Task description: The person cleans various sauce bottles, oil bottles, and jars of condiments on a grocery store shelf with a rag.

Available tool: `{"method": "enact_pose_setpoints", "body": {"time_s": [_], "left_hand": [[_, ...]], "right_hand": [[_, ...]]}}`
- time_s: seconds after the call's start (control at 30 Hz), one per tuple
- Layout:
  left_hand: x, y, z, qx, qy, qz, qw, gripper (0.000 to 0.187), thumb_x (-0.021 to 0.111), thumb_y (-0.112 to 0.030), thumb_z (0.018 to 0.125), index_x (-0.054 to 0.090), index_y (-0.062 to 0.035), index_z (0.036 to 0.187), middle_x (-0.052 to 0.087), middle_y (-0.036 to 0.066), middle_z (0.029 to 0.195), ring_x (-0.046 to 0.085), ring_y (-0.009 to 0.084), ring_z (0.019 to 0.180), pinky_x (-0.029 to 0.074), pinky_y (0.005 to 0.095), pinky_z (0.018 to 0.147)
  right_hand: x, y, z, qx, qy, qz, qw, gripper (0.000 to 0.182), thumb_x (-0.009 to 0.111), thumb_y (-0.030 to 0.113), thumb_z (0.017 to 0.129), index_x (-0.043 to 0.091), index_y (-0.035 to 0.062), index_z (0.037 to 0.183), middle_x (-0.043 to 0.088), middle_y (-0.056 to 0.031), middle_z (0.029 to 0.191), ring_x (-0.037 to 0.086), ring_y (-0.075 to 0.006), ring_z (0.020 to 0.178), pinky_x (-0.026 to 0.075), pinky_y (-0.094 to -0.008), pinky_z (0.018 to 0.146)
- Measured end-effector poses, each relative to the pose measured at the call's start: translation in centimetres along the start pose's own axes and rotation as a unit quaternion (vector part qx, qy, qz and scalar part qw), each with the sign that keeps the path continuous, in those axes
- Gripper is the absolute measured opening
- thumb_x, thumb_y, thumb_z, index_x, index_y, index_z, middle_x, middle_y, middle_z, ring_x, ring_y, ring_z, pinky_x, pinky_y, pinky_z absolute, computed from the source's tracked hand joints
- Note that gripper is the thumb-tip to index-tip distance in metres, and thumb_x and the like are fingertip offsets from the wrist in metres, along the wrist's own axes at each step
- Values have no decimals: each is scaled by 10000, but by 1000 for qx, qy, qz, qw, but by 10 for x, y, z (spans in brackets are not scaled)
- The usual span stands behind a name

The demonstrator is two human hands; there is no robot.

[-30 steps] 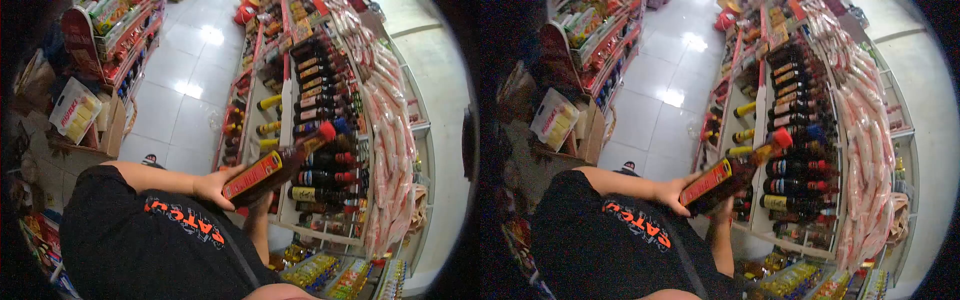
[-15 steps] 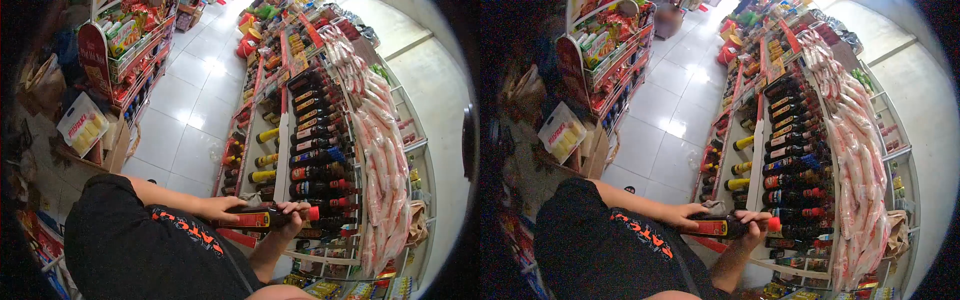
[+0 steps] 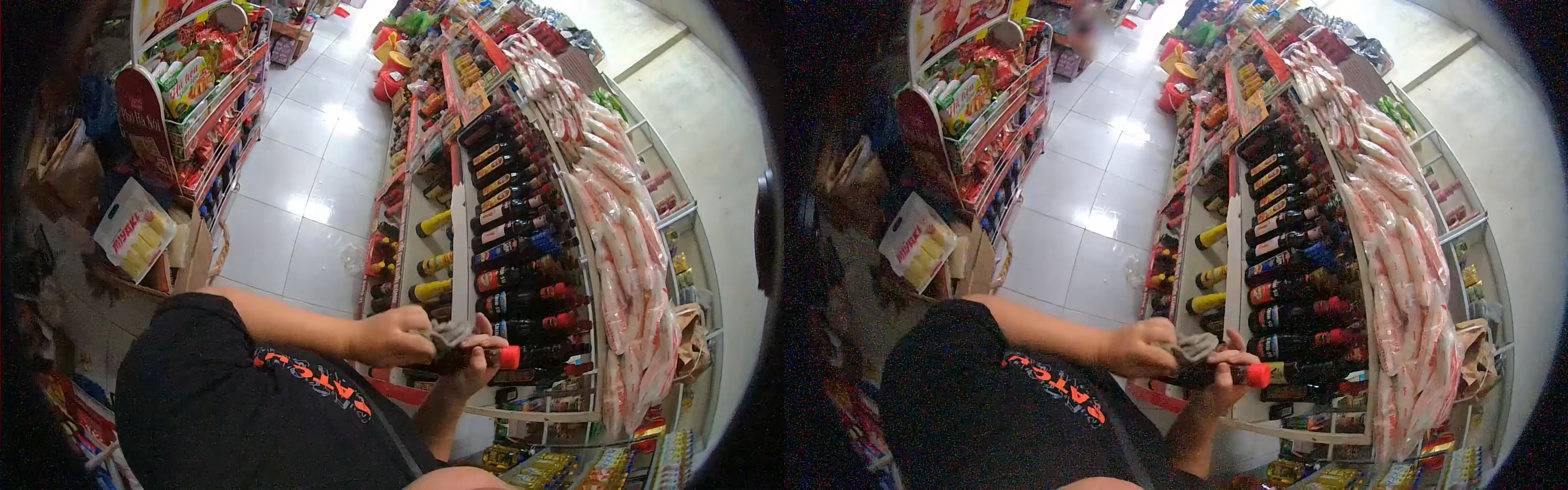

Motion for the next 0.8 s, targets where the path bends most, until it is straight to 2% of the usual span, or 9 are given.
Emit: {"method": "enact_pose_setpoints", "body": {"time_s": [0.17,0.3,0.33,0.43,0.5,0.57,0.6,0.7,0.8], "left_hand": [[19,-3,-12,42,102,49,993,153,628,-222,719,543,-153,826,468,57,743,494,259,649,402,357,551],[7,26,1,-33,21,38,999,124,600,-162,738,534,-109,830,513,88,705,504,291,624,398,381,518],[5,34,12,-79,19,29,996,83,544,-171,795,529,-92,818,500,110,714,492,312,644,396,392,565],[-8,38,35,-122,-55,-65,989,116,518,-189,822,531,-74,814,496,122,740,489,324,689,389,405,618],[-8,38,31,-119,-71,-80,987,149,516,-201,827,532,-53,814,496,125,763,492,330,731,386,414,662],[-7,36,21,-89,-102,-67,989,147,518,-196,825,534,-50,814,501,124,772,496,331,734,387,412,664],[-6,39,12,-87,-103,-60,989,136,518,-181,824,538,-47,808,513,125,788,500,326,758,393,400,677],[2,73,-22,-215,-23,-54,975,124,510,-160,825,542,-42,803,520,123,793,501,315,784,397,388,687],[9,88,-41,-262,3,-150,953,165,492,-187,833,548,-32,821,516,127,784,510,303,798,402,368,713]], "right_hand": [[-5,7,7,-15,-66,-60,996,211,519,61,674,421,34,859,551,-97,652,542,-283,921,319,-467,957],[22,14,-2,-61,-1,-134,989,242,520,9,658,406,57,865,555,-96,660,549,-274,888,273,-482,986],[36,17,-6,-90,29,-142,985,259,526,1,650,399,66,867,558,-99,666,540,-277,885,277,-473,984],[46,19,-13,-90,49,-160,982,259,540,21,657,399,69,868,558,-104,659,530,-292,898,299,-463,969],[33,15,1,-54,14,-118,991,227,547,141,699,403,75,862,540,-97,621,522,-301,898,300,-476,975],[17,27,8,-59,-25,-134,989,207,532,157,712,402,72,850,522,-81,600,520,-297,883,295,-492,981],[26,43,12,-91,-12,-123,988,212,533,149,726,396,66,864,517,-69,601,515,-281,829,263,-501,1003],[28,71,15,-180,114,-19,977,241,548,155,731,387,71,889,523,-66,617,499,-254,761,265,-495,988],[48,71,21,-124,222,-18,967,215,538,158,742,367,82,847,443,-36,587,440,-194,706,368,-420,877]]}}
Point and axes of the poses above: each hand's wrist, its own z-axis towards the middle knuckle, its own x-axis out of the palm, y = z × x, the point moved 8 cm from there along z, towards the middle knuckle
